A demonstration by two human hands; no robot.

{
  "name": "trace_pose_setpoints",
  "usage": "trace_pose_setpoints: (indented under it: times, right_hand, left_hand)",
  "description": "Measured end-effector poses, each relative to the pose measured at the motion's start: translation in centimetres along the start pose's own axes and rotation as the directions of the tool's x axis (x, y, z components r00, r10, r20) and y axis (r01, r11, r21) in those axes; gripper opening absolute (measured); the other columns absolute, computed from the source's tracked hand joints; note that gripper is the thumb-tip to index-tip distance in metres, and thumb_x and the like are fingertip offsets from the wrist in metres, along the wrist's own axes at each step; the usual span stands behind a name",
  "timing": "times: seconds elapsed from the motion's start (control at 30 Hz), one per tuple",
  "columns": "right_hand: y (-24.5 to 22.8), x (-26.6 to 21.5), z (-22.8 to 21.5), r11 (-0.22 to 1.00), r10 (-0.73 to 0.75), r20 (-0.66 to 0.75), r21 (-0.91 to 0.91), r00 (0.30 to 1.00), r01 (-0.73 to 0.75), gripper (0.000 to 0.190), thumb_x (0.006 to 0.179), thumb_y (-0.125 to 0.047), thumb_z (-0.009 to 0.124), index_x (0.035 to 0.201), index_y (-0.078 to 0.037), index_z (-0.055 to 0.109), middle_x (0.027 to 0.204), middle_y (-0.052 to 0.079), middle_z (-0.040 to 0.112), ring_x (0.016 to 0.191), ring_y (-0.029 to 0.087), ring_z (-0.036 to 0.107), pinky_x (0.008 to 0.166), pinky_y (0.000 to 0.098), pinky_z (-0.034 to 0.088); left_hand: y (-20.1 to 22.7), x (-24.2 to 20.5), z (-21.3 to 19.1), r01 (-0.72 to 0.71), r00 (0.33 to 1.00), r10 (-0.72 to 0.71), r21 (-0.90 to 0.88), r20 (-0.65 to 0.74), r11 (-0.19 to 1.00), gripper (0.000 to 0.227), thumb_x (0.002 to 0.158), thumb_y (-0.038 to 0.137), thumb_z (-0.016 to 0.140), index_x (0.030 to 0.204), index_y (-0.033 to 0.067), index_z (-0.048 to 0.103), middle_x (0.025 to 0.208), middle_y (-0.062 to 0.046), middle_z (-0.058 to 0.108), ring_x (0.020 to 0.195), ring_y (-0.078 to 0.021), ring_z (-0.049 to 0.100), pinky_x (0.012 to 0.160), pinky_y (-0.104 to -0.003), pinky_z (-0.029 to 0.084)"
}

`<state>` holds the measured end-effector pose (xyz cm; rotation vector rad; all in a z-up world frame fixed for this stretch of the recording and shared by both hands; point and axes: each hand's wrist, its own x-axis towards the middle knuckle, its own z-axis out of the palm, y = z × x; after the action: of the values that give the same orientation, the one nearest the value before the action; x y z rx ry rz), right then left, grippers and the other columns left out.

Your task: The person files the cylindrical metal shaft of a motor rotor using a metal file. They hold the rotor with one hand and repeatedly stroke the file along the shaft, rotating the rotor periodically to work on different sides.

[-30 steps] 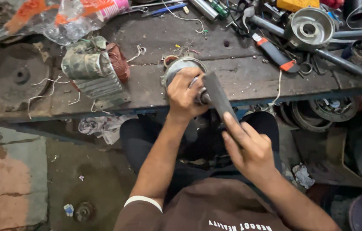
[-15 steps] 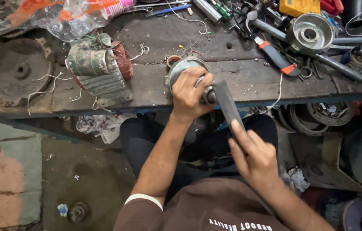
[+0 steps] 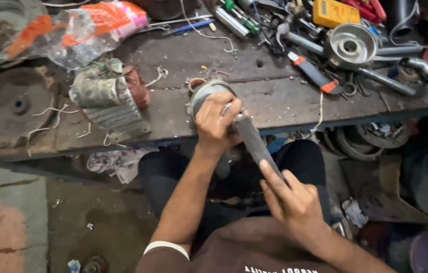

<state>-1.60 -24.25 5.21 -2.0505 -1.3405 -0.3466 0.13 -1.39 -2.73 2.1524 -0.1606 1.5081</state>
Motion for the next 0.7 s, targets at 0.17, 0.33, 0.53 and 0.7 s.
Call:
trace_pose_setpoints:
  times: [0.17,0.33,0.53,0.7]
  right_hand:
    - [1.6,1.4,1.2,0.997,-0.009,-0.012,0.070,1.000,0.010,0.054,0.091,-0.001,0.074,0.142,-0.001,0.059,0.075,0.011,0.053,0.052,0.028,0.052,0.050,0.0392,0.044]
    - [0.8,-0.4,0.8,0.991,0.019,-0.055,0.132,0.998,-0.012,0.050,0.091,-0.002,0.071,0.139,-0.001,0.057,0.081,0.013,0.058,0.053,0.026,0.054,0.048,0.0370,0.043]
    - [1.5,0.7,1.1,0.993,0.036,-0.020,0.112,0.999,-0.033,0.051,0.092,-0.001,0.071,0.142,-0.001,0.058,0.070,0.012,0.052,0.050,0.027,0.052,0.049,0.0394,0.042]
    - [1.0,-0.4,0.7,0.990,0.041,-0.044,0.138,0.998,-0.034,0.051,0.091,-0.001,0.070,0.141,-0.002,0.057,0.072,0.011,0.054,0.051,0.027,0.054,0.049,0.0384,0.043]
  left_hand:
    - [0.2,0.5,-0.1,0.000,1.000,-0.001,0.046,0.013,0.999,0.058,0.069,0.031,0.087,0.115,0.0025,0.064,0.114,-0.018,0.063,0.102,-0.0406,0.066,0.090,-0.050,0.055]
    - [0.4,0.5,-0.4,0.011,0.999,-0.013,0.032,0.051,0.999,0.060,0.059,0.023,0.088,0.111,0.0019,0.066,0.109,-0.016,0.063,0.099,-0.0398,0.066,0.088,-0.051,0.055]
    - [0.3,0.3,0.1,0.010,1.000,-0.010,0.031,-0.006,0.999,0.053,0.062,0.018,0.086,0.105,0.0034,0.060,0.113,-0.017,0.063,0.102,-0.0400,0.066,0.090,-0.049,0.055]
    - [0.5,0.7,-0.3,0.021,1.000,-0.021,0.036,0.013,0.999,0.052,0.062,0.020,0.086,0.106,0.0029,0.065,0.106,-0.015,0.062,0.096,-0.0379,0.065,0.085,-0.048,0.055]
